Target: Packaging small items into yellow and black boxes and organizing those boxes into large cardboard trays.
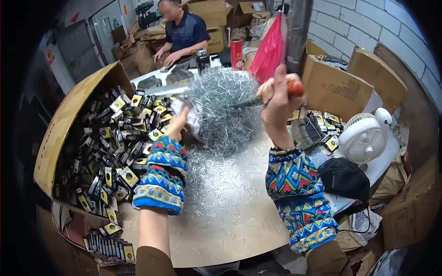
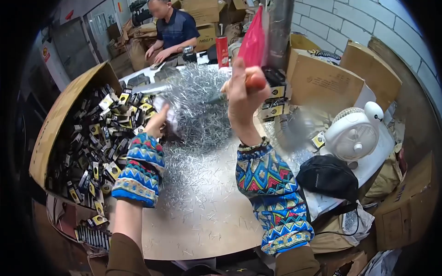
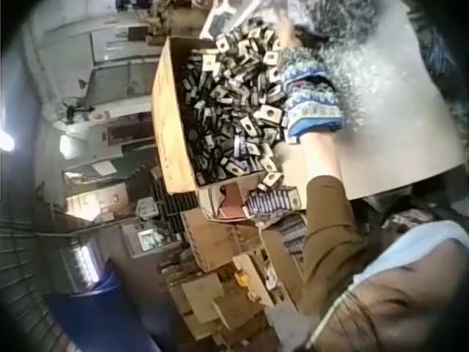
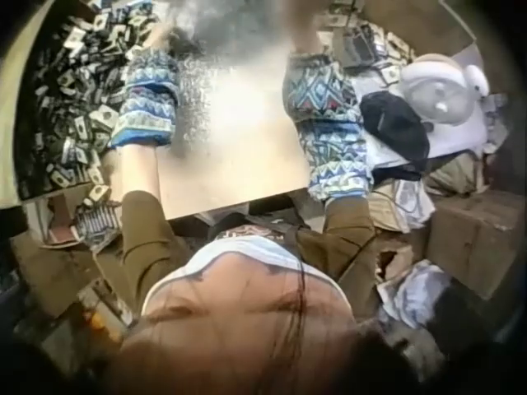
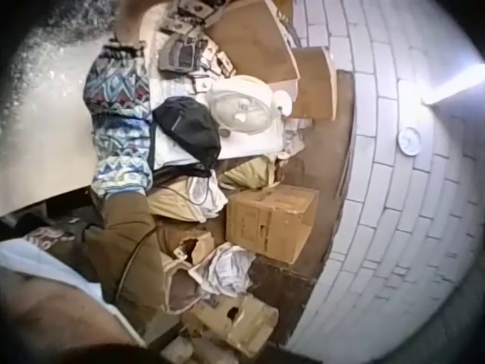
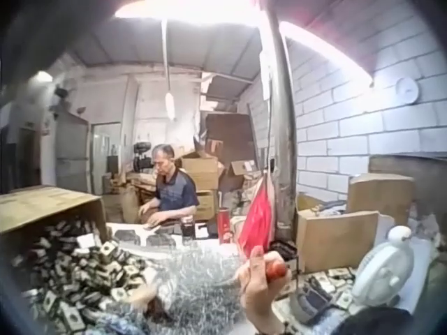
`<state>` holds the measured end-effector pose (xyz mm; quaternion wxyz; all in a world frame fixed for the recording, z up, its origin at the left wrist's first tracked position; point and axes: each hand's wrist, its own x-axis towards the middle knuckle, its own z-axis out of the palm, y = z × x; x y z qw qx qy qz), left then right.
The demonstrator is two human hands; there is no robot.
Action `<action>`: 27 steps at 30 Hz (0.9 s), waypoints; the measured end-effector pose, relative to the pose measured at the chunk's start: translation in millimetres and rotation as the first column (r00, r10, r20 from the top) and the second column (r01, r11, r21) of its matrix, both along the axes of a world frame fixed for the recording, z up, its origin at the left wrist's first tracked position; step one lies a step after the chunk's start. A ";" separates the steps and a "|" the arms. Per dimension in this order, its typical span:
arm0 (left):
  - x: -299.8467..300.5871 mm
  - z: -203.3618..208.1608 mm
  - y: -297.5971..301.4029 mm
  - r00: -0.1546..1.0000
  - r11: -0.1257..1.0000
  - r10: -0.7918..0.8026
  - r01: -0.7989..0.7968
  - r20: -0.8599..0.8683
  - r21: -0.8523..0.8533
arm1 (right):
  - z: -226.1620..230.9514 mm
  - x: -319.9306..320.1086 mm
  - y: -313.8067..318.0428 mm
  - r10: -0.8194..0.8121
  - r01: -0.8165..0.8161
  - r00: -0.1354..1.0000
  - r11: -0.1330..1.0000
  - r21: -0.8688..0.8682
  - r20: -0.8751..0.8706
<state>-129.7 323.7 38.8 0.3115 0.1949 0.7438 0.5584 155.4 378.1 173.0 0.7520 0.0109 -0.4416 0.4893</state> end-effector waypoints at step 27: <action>87.2 -11.2 -249.7 0.236 0.766 -0.638 0.293 -0.733 -0.572 | -154.5 -89.6 -74.2 -0.541 -0.447 0.003 0.752 0.485 0.841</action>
